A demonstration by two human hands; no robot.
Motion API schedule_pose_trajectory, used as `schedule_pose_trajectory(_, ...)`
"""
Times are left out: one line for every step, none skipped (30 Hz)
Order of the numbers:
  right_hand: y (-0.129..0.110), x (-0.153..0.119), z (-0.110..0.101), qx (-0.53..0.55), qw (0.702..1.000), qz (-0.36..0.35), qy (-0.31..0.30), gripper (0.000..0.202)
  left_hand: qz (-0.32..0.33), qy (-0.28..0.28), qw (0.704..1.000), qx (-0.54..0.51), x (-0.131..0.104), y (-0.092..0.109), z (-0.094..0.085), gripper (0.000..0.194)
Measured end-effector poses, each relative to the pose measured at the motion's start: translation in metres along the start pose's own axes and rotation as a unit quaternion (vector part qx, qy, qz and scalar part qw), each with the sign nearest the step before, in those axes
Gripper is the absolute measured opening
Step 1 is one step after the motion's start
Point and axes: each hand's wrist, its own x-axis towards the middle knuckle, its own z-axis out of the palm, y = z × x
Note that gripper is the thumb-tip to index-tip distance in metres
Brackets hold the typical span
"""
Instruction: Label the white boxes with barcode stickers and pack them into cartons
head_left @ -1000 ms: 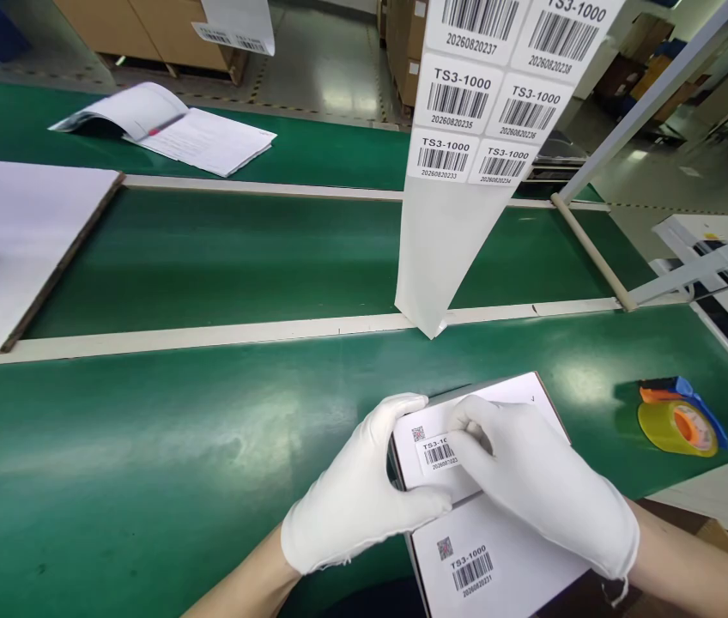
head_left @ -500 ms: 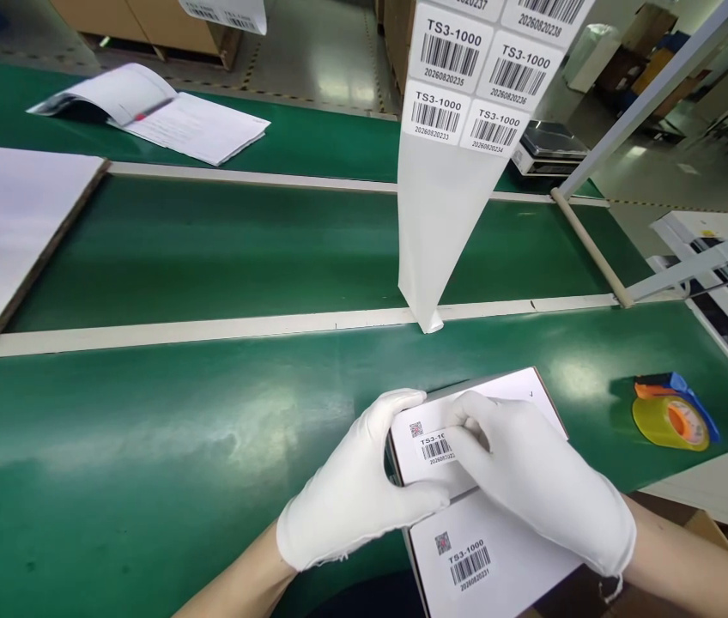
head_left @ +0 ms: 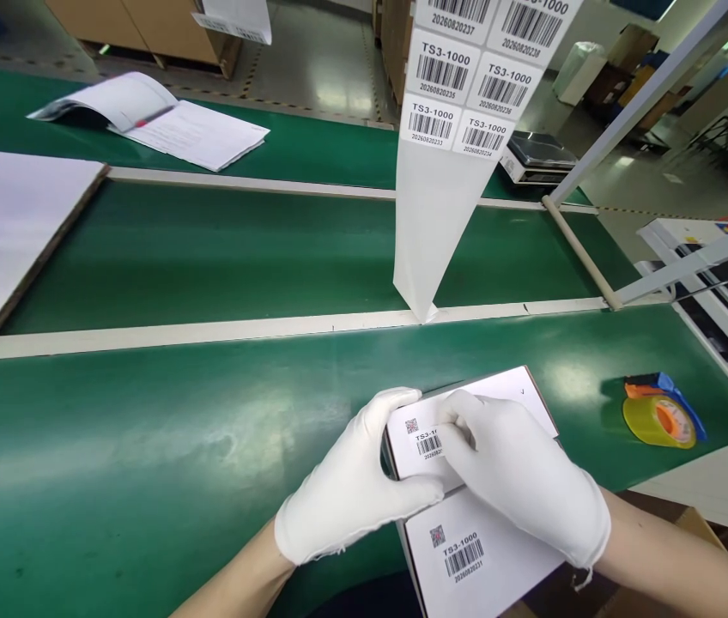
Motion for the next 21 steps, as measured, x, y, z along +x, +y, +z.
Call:
schedule_pose_trajectory(-0.001, -0.001, 0.001, -0.008, 1.0, -0.004, 0.008, 0.022, 0.007, 0.005, 1.0, 0.008, 0.0, 0.001, 0.0, 0.082)
schedule_pose_trajectory(-0.001, -0.001, 0.002, -0.017, 1.0, -0.007, 0.015, 0.022, 0.016, 0.011, 1.0, 0.02, 0.0, 0.001, 0.0, 0.081)
schedule_pose_trajectory(-0.002, -0.002, 0.003, -0.027, 0.999, -0.011, 0.02, 0.022, 0.025, 0.018, 0.999, 0.032, 0.0, 0.001, 0.0, 0.08)
schedule_pose_trajectory(-0.002, -0.002, 0.003, -0.038, 0.999, -0.014, 0.023, 0.022, 0.029, 0.022, 0.999, 0.04, 0.0, 0.001, 0.0, 0.081)
schedule_pose_trajectory(-0.002, -0.002, 0.003, -0.049, 0.998, -0.014, 0.025, 0.021, 0.031, 0.023, 0.998, 0.044, 0.0, 0.001, 0.0, 0.081)
schedule_pose_trajectory(-0.001, -0.001, 0.002, -0.062, 0.998, -0.007, 0.03, 0.02, 0.029, 0.023, 0.998, 0.044, -0.001, 0.001, 0.0, 0.082)
schedule_pose_trajectory(0.001, -0.002, 0.001, -0.074, 0.997, 0.005, 0.038, 0.02, 0.027, 0.022, 0.999, 0.041, -0.001, 0.0, 0.0, 0.083)
schedule_pose_trajectory(0.003, -0.002, 0.0, -0.086, 0.995, 0.023, 0.05, 0.021, 0.025, 0.022, 0.999, 0.039, -0.001, 0.0, 0.0, 0.084)
schedule_pose_trajectory(0.006, -0.004, -0.001, -0.098, 0.992, 0.042, 0.066, 0.023, 0.026, 0.022, 0.999, 0.038, -0.001, -0.001, 0.0, 0.084)
schedule_pose_trajectory(0.009, -0.006, -0.002, -0.111, 0.989, 0.058, 0.083, 0.025, 0.03, 0.022, 0.999, 0.037, -0.001, -0.001, 0.0, 0.084)
schedule_pose_trajectory(0.012, -0.01, -0.002, -0.124, 0.985, 0.061, 0.102, 0.025, 0.035, 0.021, 0.999, 0.036, 0.0, -0.001, 0.0, 0.083)
schedule_pose_trajectory(0.015, -0.015, -0.001, -0.134, 0.983, 0.043, 0.12, 0.022, 0.041, 0.023, 0.998, 0.038, 0.0, -0.002, -0.001, 0.08)
schedule_pose_trajectory(0.017, -0.02, 0.001, -0.14, 0.981, 0.006, 0.133, 0.017, 0.048, 0.026, 0.998, 0.043, 0.001, -0.002, -0.001, 0.074)
schedule_pose_trajectory(0.018, -0.025, 0.004, -0.145, 0.978, -0.045, 0.141, 0.017, 0.054, 0.031, 0.997, 0.05, 0.002, -0.002, -0.001, 0.066)
schedule_pose_trajectory(0.019, -0.03, 0.007, -0.147, 0.975, -0.1, 0.136, 0.026, 0.059, 0.041, 0.996, 0.058, 0.003, -0.002, 0.0, 0.058)
schedule_pose_trajectory(0.019, -0.033, 0.011, -0.148, 0.97, -0.149, 0.121, 0.042, 0.065, 0.054, 0.994, 0.068, 0.005, -0.003, 0.0, 0.05)
schedule_pose_trajectory(0.019, -0.036, 0.014, -0.148, 0.966, -0.184, 0.1, 0.061, 0.071, 0.07, 0.992, 0.08, 0.006, -0.003, 0.001, 0.044)
schedule_pose_trajectory(0.019, -0.036, 0.018, -0.15, 0.965, -0.202, 0.079, 0.077, 0.079, 0.086, 0.989, 0.091, 0.007, -0.004, 0.003, 0.041)
schedule_pose_trajectory(0.019, -0.036, 0.021, -0.152, 0.965, -0.203, 0.065, 0.088, 0.087, 0.103, 0.986, 0.102, 0.009, -0.004, 0.004, 0.039)
schedule_pose_trajectory(0.018, -0.035, 0.025, -0.153, 0.968, -0.189, 0.061, 0.094, 0.096, 0.119, 0.982, 0.113, 0.01, -0.005, 0.006, 0.039)
schedule_pose_trajectory(0.018, -0.034, 0.028, -0.153, 0.971, -0.17, 0.064, 0.097, 0.102, 0.133, 0.978, 0.125, 0.011, -0.005, 0.007, 0.04)
